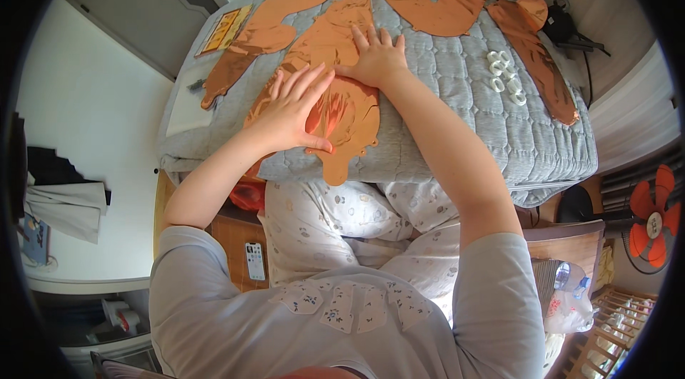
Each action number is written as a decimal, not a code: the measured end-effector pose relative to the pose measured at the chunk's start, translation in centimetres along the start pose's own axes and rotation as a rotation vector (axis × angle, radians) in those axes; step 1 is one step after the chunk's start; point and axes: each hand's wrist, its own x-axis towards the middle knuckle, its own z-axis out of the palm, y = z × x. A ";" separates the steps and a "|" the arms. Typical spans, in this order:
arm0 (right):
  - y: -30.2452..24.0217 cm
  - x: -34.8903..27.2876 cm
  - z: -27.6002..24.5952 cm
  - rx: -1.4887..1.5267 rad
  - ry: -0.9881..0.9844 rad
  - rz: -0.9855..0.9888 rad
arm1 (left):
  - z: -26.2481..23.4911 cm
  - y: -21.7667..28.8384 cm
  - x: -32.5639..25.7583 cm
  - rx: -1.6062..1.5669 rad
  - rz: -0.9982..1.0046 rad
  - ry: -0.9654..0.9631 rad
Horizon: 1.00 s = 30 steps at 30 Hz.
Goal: The person spreads deflated foil balloons across a bed and then folds one of the foil balloons into a square by hand.
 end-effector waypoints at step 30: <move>0.2 0.4 1.7 -0.056 0.128 -0.014 | 26.4 5.5 -47.4 -0.241 -1.430 0.097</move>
